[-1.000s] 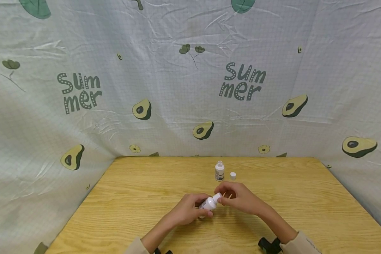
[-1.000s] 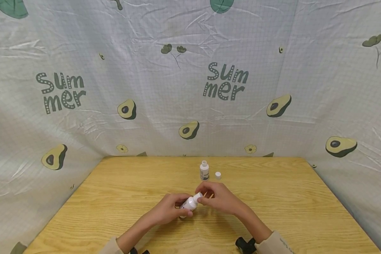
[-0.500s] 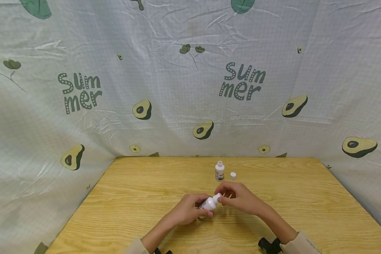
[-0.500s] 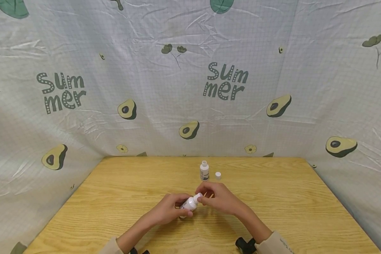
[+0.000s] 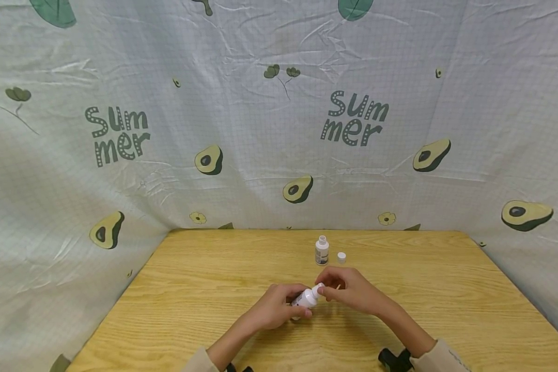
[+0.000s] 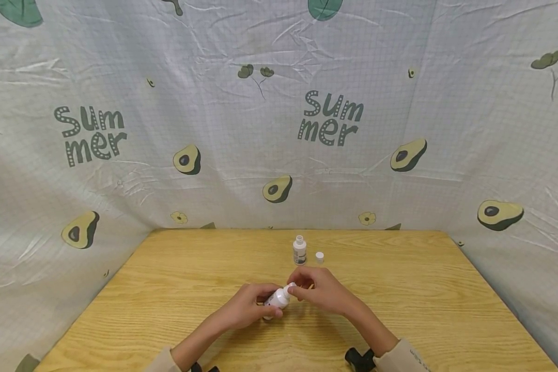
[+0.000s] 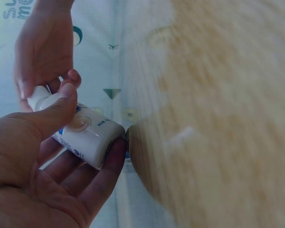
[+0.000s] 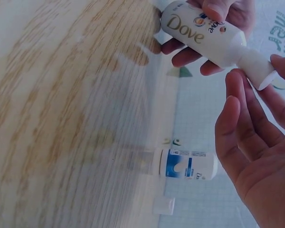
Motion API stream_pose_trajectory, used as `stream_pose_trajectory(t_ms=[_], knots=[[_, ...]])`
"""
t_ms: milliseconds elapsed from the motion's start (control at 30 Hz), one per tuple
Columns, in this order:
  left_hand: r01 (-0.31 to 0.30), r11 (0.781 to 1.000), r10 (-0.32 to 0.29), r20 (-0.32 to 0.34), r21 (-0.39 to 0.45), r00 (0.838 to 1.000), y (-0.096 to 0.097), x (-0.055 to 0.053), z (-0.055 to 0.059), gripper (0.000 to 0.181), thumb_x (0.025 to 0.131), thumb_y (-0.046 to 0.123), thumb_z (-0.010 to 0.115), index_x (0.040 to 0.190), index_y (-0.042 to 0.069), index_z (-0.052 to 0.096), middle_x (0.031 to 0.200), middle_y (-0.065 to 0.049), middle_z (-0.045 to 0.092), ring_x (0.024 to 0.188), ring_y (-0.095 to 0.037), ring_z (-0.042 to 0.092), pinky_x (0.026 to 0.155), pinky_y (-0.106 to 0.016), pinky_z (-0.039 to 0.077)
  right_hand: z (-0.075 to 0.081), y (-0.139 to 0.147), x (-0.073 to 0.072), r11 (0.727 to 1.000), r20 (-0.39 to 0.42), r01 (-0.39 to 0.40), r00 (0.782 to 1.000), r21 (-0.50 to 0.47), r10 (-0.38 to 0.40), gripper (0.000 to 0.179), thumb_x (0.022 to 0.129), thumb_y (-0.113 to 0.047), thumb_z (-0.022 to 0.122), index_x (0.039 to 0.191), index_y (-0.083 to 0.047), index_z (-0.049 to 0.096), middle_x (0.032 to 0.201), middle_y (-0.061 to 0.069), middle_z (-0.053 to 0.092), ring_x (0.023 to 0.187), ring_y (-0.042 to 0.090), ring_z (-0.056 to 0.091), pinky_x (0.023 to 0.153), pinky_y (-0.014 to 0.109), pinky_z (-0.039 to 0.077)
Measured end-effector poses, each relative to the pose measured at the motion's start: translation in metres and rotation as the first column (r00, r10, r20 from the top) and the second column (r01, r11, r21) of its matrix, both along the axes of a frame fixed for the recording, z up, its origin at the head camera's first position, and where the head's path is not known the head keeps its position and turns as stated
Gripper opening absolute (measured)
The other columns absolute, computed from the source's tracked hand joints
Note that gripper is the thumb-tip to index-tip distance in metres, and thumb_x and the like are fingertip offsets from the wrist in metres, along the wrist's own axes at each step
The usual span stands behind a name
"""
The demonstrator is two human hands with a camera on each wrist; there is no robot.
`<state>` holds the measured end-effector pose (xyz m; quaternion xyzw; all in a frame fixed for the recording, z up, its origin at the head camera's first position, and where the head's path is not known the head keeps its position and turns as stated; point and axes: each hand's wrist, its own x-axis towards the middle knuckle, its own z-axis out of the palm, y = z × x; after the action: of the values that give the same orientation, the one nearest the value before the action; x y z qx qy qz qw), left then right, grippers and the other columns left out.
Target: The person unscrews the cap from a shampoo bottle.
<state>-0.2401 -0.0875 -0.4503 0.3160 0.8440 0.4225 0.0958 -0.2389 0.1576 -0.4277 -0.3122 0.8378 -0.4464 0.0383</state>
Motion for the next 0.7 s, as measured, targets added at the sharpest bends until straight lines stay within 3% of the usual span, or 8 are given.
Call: stream_pose_trajectory(t_ms=[333, 533, 700], knots=[[0.001, 1.000, -0.001, -0.004, -0.002, 1.000, 0.0005, -0.0007, -0.0006, 0.026, 0.092, 0.023, 0.080, 0.117, 0.018, 0.075, 0.102, 0.007, 0.074, 0.087, 0.002, 0.063, 0.078, -0.020, 0.051, 0.0000, 0.0019, 0.0006, 1.000, -0.001, -0.018, 1.000, -0.004, 0.018, 0.026, 0.103, -0.024, 0.065, 0.118, -0.003, 0.068, 0.099, 0.005, 0.070, 0.078, 0.009, 0.065, 0.067, 0.025, 0.054], [0.000, 1.000, 0.000, 0.007, -0.002, 1.000, 0.0007, -0.0008, -0.0003, 0.026, 0.092, 0.023, 0.079, 0.117, 0.018, 0.074, 0.104, 0.006, 0.074, 0.088, 0.001, 0.064, 0.078, -0.020, 0.051, -0.0009, 0.0004, -0.0003, 1.000, 0.008, 0.010, 1.000, 0.014, -0.010, 0.018, 0.104, -0.027, 0.064, 0.111, -0.011, 0.070, 0.091, 0.011, 0.071, 0.077, 0.015, 0.065, 0.067, 0.024, 0.052], [-0.003, 1.000, 0.003, 0.012, -0.003, 1.000, 0.0003, -0.0009, -0.0004, 0.026, 0.092, 0.024, 0.079, 0.117, 0.019, 0.074, 0.104, 0.007, 0.074, 0.088, 0.001, 0.064, 0.078, -0.021, 0.051, -0.0020, 0.0010, -0.0003, 1.000, 0.006, -0.020, 1.000, -0.006, 0.020, 0.015, 0.103, -0.023, 0.065, 0.112, -0.013, 0.070, 0.094, 0.008, 0.070, 0.077, 0.010, 0.065, 0.066, 0.024, 0.053]])
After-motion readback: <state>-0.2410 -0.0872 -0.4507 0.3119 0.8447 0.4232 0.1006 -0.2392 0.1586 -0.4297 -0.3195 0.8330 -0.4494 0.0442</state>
